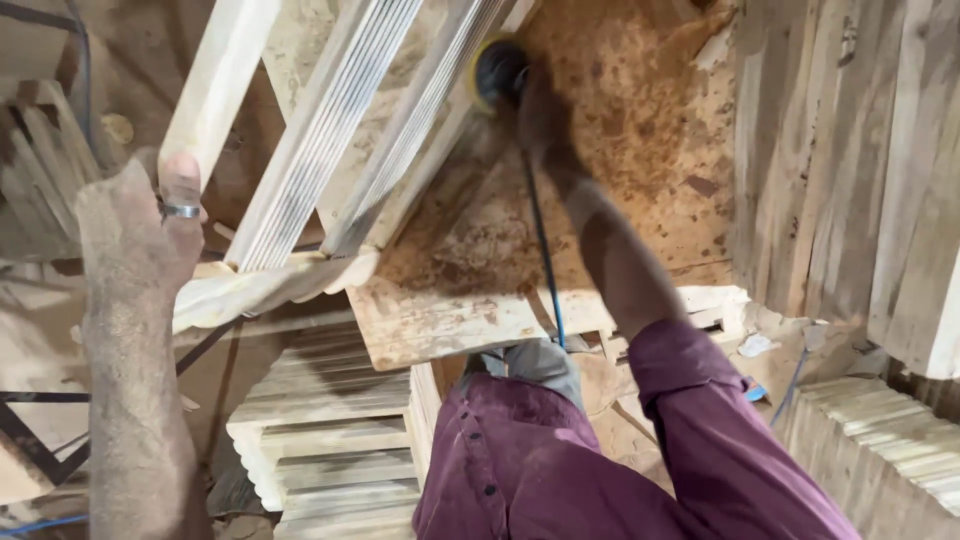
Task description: The person sands different sides of wooden slats and crates using a power sander. The person first replaces the sanding disk on the tool before sanding the interior and exterior of the crates and then sanding individual slats.
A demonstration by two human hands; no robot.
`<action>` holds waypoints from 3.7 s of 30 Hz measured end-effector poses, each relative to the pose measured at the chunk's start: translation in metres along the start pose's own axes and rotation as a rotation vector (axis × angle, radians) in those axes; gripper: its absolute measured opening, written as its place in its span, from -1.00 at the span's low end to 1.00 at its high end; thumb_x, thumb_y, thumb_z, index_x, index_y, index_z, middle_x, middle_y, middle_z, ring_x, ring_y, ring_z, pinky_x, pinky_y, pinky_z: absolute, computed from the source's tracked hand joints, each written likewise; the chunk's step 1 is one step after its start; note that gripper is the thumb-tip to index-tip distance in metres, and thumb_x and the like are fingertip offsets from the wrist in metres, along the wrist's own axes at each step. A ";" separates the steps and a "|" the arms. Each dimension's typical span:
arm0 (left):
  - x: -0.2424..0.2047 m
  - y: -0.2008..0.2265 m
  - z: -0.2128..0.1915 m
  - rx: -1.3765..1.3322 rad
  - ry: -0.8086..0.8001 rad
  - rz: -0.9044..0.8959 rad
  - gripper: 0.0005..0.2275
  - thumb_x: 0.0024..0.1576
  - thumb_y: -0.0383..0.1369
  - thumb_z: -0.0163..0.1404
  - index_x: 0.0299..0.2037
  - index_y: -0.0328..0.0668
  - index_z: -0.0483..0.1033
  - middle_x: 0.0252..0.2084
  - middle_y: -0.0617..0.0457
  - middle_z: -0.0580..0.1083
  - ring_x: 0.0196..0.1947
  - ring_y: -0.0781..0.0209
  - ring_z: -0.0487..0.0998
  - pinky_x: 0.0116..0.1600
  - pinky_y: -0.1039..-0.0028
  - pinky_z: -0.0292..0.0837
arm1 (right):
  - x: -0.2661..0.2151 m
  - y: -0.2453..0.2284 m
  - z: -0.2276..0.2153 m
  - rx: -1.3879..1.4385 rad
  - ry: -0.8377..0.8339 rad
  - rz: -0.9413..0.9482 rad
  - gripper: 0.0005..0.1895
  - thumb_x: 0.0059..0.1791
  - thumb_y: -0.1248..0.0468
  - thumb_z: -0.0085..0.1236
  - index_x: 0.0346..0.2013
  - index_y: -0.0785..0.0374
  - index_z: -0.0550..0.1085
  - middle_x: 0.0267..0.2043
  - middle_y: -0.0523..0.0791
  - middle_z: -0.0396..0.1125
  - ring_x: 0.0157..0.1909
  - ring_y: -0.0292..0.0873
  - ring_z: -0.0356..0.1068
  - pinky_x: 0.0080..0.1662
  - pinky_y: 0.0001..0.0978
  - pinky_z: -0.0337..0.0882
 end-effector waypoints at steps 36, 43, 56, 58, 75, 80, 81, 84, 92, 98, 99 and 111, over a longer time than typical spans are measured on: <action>-0.125 0.135 0.045 -1.123 0.759 0.350 -0.38 -0.01 0.04 0.30 0.00 -0.39 0.43 -0.10 0.12 0.45 -0.16 0.34 0.49 -0.10 0.51 0.48 | -0.195 -0.015 -0.463 0.077 0.778 -0.506 -0.32 0.12 0.18 0.23 0.37 0.39 0.08 0.20 0.14 0.14 0.20 -0.01 0.24 0.22 -0.02 0.34; -0.111 0.133 0.083 -1.126 0.605 0.323 -0.66 0.07 -0.40 0.34 0.00 -0.43 0.60 -0.12 -0.04 0.61 -0.12 0.30 0.61 0.06 0.51 0.54 | -0.048 -0.144 -0.481 -0.085 0.305 -0.012 -0.59 0.12 -0.16 0.12 -0.17 0.13 0.50 -0.51 -0.10 0.37 -0.46 -0.16 0.43 -0.38 -0.25 0.49; -0.123 0.129 0.093 -1.162 0.720 0.275 -0.69 0.10 -0.48 0.30 0.02 -0.46 0.60 -0.09 -0.12 0.63 -0.07 0.22 0.68 0.11 0.43 0.61 | -0.002 -0.203 -0.466 -0.438 0.357 -0.692 -0.40 -0.01 0.00 0.45 0.10 0.34 0.42 -0.13 0.08 0.42 -0.09 0.08 0.47 -0.12 -0.07 0.50; -0.123 0.135 0.099 -1.170 0.711 0.254 -0.68 0.07 -0.49 0.32 0.00 -0.46 0.61 -0.13 -0.12 0.63 -0.14 0.22 0.66 0.04 0.45 0.60 | -0.003 -0.213 -0.462 -0.432 0.345 -0.716 -0.44 -0.01 0.02 0.43 0.06 0.35 0.45 -0.18 0.08 0.45 -0.16 0.06 0.49 -0.20 -0.12 0.52; -0.130 0.153 0.097 -1.084 0.746 0.262 -0.67 0.06 -0.44 0.34 0.00 -0.42 0.62 -0.17 -0.09 0.64 -0.19 0.26 0.66 -0.04 0.50 0.58 | -0.012 -0.213 -0.452 -0.339 0.204 -0.604 -0.54 0.11 0.02 0.28 0.07 0.33 0.46 -0.21 0.08 0.47 -0.27 -0.05 0.55 -0.32 -0.30 0.60; -0.132 0.152 0.097 -1.090 0.719 0.223 -0.66 0.08 -0.44 0.35 0.02 -0.43 0.61 -0.15 -0.12 0.64 -0.18 0.25 0.67 -0.04 0.49 0.59 | -0.058 -0.224 -0.425 -0.390 0.335 -0.893 -0.52 0.06 0.13 0.33 0.10 0.40 0.42 -0.26 0.11 0.46 -0.26 0.03 0.54 -0.29 -0.21 0.56; -0.132 0.155 0.096 -1.059 0.757 0.270 -0.66 0.07 -0.44 0.35 0.02 -0.43 0.61 -0.16 -0.12 0.64 -0.18 0.24 0.68 -0.04 0.49 0.60 | -0.056 -0.228 -0.428 -0.352 0.323 -0.928 -0.52 0.08 0.14 0.33 0.12 0.40 0.40 -0.26 0.11 0.46 -0.25 0.03 0.55 -0.27 -0.18 0.55; -0.134 0.160 0.095 -1.002 0.821 0.347 -0.66 0.05 -0.43 0.36 -0.01 -0.41 0.62 -0.17 -0.13 0.65 -0.20 0.22 0.70 -0.07 0.48 0.62 | -0.035 -0.220 -0.450 -0.404 0.162 -0.553 -0.59 0.19 0.02 0.24 0.10 0.27 0.40 -0.21 0.08 0.46 -0.25 -0.04 0.58 -0.28 -0.26 0.65; -0.133 0.160 0.097 -1.038 0.767 0.298 -0.67 0.09 -0.41 0.33 0.01 -0.41 0.61 -0.16 -0.09 0.65 -0.19 0.21 0.69 -0.06 0.46 0.61 | -0.112 -0.255 -0.428 -0.517 0.183 -0.672 -0.52 0.06 0.08 0.31 0.08 0.34 0.37 -0.34 0.10 0.47 -0.34 0.07 0.54 -0.32 -0.12 0.54; -0.133 0.167 0.103 -1.075 0.808 0.388 -0.67 0.12 -0.37 0.31 0.03 -0.40 0.60 -0.11 -0.10 0.63 -0.12 0.19 0.68 0.01 0.45 0.60 | -0.063 -0.231 -0.445 -0.408 0.157 -0.567 -0.54 0.16 0.01 0.29 0.14 0.26 0.38 -0.15 0.05 0.46 -0.23 0.00 0.56 -0.25 -0.17 0.60; -0.132 0.168 0.103 -1.064 0.803 0.385 -0.66 0.11 -0.37 0.31 0.02 -0.40 0.60 -0.12 -0.10 0.64 -0.14 0.20 0.68 0.00 0.45 0.60 | -0.054 -0.232 -0.455 -0.478 0.203 -0.540 -0.55 0.16 0.00 0.32 0.10 0.25 0.40 -0.18 0.05 0.48 -0.22 0.00 0.57 -0.24 -0.14 0.58; -0.132 0.166 0.098 -0.998 0.782 0.361 -0.67 0.10 -0.42 0.33 0.03 -0.39 0.60 -0.10 -0.12 0.64 -0.12 0.19 0.69 -0.01 0.44 0.61 | -0.060 -0.245 -0.436 -0.457 0.136 -0.542 -0.59 0.19 -0.03 0.25 0.09 0.23 0.45 -0.18 0.07 0.49 -0.26 -0.09 0.56 -0.26 -0.33 0.62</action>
Point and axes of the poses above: each hand's wrist, its own x-axis towards the middle knuckle, its own z-axis out of the palm, y = z × x, the point moved 6 cm from there along x, towards the middle knuckle
